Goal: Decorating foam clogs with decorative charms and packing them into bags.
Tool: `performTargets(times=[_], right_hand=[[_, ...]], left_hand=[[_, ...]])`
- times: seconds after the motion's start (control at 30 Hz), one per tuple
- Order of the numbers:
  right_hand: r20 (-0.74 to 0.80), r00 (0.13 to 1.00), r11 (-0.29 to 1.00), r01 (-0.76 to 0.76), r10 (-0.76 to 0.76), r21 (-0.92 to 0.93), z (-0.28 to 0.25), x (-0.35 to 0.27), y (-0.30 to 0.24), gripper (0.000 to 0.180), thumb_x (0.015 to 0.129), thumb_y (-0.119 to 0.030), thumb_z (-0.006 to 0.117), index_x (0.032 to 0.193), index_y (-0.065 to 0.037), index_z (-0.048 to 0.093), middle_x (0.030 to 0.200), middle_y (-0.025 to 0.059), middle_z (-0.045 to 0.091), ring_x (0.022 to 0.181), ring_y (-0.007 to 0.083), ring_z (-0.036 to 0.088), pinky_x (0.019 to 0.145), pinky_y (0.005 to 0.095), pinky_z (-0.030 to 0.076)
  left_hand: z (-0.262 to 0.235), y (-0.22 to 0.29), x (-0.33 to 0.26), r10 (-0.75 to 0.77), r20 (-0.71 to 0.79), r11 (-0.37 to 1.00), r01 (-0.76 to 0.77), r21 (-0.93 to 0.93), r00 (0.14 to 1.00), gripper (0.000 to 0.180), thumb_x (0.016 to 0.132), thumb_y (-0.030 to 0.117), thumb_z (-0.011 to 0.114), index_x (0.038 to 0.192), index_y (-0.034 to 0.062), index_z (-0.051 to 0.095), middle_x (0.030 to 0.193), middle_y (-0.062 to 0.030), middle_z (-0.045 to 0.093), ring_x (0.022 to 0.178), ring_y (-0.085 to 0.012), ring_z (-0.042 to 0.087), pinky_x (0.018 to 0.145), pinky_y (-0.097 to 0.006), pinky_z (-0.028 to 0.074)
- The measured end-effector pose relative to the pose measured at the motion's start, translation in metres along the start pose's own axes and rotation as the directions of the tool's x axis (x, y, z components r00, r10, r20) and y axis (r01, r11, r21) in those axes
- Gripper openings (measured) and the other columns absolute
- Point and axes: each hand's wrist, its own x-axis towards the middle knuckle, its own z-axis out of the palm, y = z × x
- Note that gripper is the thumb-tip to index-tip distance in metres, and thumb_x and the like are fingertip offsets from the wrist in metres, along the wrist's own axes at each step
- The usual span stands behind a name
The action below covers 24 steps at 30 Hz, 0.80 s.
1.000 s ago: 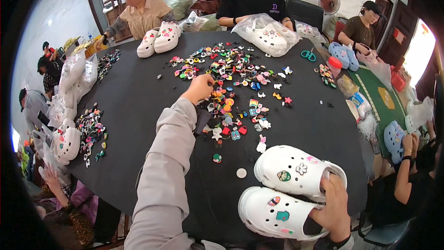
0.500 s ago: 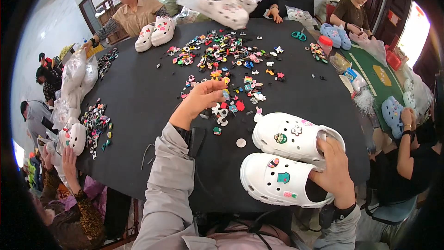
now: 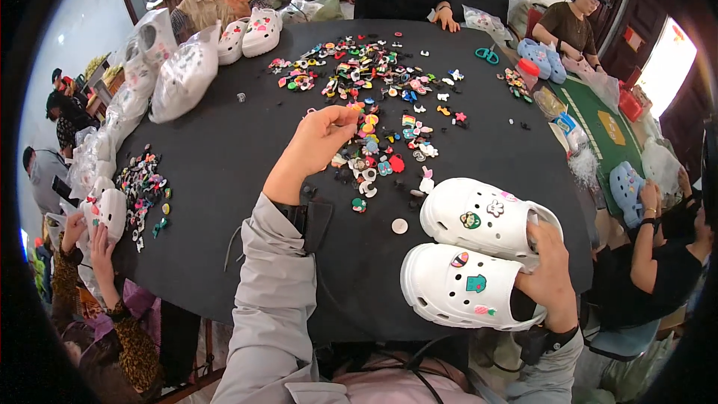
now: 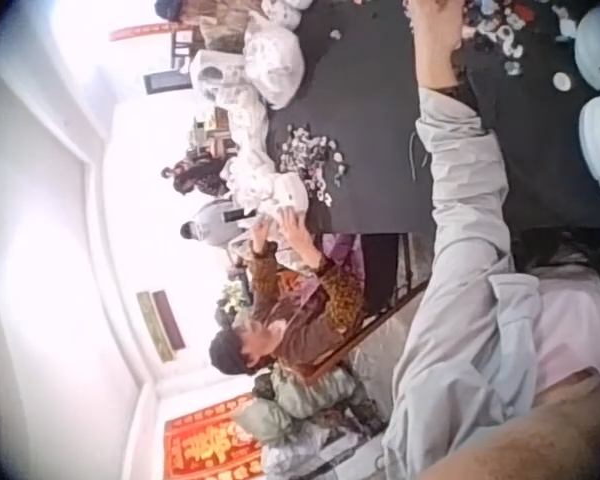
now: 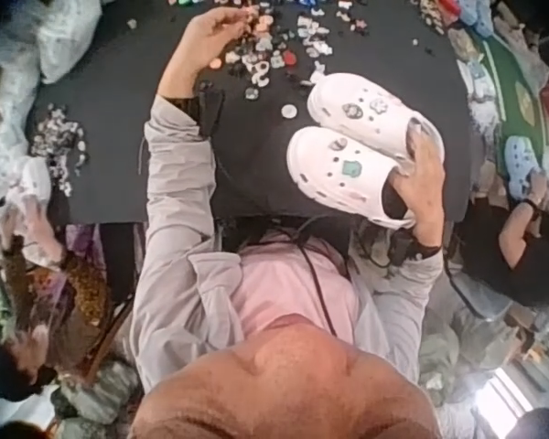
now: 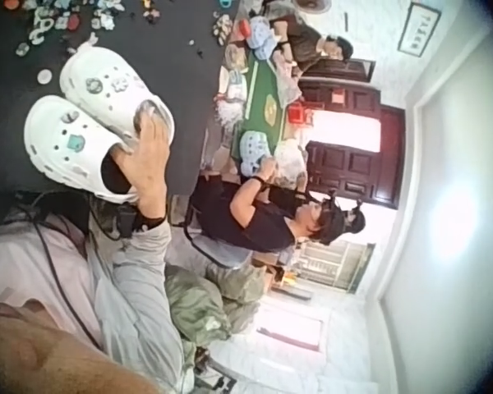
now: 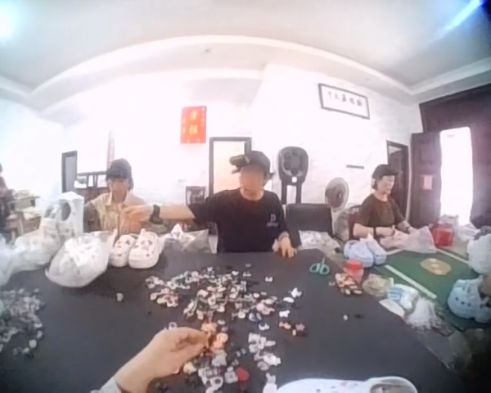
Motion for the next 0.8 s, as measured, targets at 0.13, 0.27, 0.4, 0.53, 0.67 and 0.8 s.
performTargets(times=[0.13, 0.27, 0.4, 0.53, 0.67, 0.8], right_hand=[[-0.003, 1.000, 1.000, 0.009, -0.009, -0.014, 0.001, 0.000, 0.001, 0.075, 0.048, -0.012, 0.079, 0.116, -0.001, 0.050, 0.114, 0.0231, 0.054, 0.105, 0.0429, 0.052, 0.090, 0.0459, 0.043], [-0.004, 1.000, 1.000, -0.008, 0.008, -0.021, 0.000, -0.002, -0.001, 0.075, 0.049, -0.013, 0.079, 0.117, 0.000, 0.050, 0.114, 0.0228, 0.054, 0.105, 0.0425, 0.053, 0.090, 0.0459, 0.043], [-0.003, 1.000, 1.000, -0.005, 0.005, -0.024, 0.003, -0.002, 0.003, 0.074, 0.050, -0.013, 0.080, 0.117, 0.000, 0.051, 0.115, 0.0225, 0.055, 0.105, 0.0419, 0.053, 0.090, 0.0456, 0.043], [-0.030, 0.999, 0.999, -0.027, 0.028, 0.041, 0.000, -0.003, -0.001, 0.074, 0.050, -0.013, 0.081, 0.117, -0.001, 0.052, 0.115, 0.0226, 0.055, 0.106, 0.0407, 0.054, 0.091, 0.0444, 0.044], [-0.048, 0.999, 0.999, -0.020, 0.022, 0.041, 0.002, -0.001, -0.001, 0.074, 0.050, -0.015, 0.083, 0.117, -0.002, 0.052, 0.115, 0.0219, 0.055, 0.106, 0.0395, 0.055, 0.091, 0.0436, 0.044], [-0.039, 0.999, 0.999, -0.014, 0.015, 0.037, 0.001, -0.002, -0.004, 0.075, 0.050, -0.014, 0.082, 0.118, -0.002, 0.051, 0.114, 0.0210, 0.056, 0.106, 0.0393, 0.055, 0.089, 0.0435, 0.044]], left_hand=[[-0.001, 0.026, -0.011, 0.070, -0.047, 0.984, -0.061, 0.164, 0.996, 0.024, 0.088, 0.006, 0.061, 0.110, -0.0033, 0.061, 0.099, -0.0064, 0.067, 0.086, -0.0092, 0.061, 0.077, -0.026, 0.050], [-0.020, 0.068, -0.036, 0.215, -0.151, 0.943, -0.164, 0.291, 0.965, 0.024, 0.087, 0.005, 0.061, 0.110, -0.0015, 0.062, 0.099, -0.0062, 0.067, 0.087, -0.0098, 0.060, 0.075, -0.025, 0.049], [-0.042, 0.098, -0.069, 0.330, -0.239, 0.891, -0.218, 0.397, 0.913, 0.025, 0.088, 0.004, 0.059, 0.113, -0.0005, 0.061, 0.103, -0.0069, 0.067, 0.091, -0.0101, 0.060, 0.081, -0.024, 0.046], [-0.060, 0.112, -0.099, 0.391, -0.364, 0.918, -0.327, 0.225, 0.845, 0.018, 0.088, 0.004, 0.061, 0.104, -0.0019, 0.064, 0.093, -0.0058, 0.067, 0.082, -0.0103, 0.062, 0.074, -0.024, 0.048], [-0.067, 0.097, -0.092, 0.286, -0.327, 0.953, -0.232, 0.194, 0.901, 0.016, 0.086, 0.005, 0.062, 0.100, -0.0021, 0.066, 0.086, -0.0075, 0.068, 0.079, -0.0115, 0.063, 0.070, -0.025, 0.049], [-0.065, 0.064, -0.068, 0.053, -0.110, 0.840, 0.015, 0.542, 0.993, 0.013, 0.076, 0.006, 0.068, 0.085, -0.0030, 0.068, 0.074, -0.0080, 0.067, 0.068, -0.0120, 0.062, 0.062, -0.027, 0.048]])
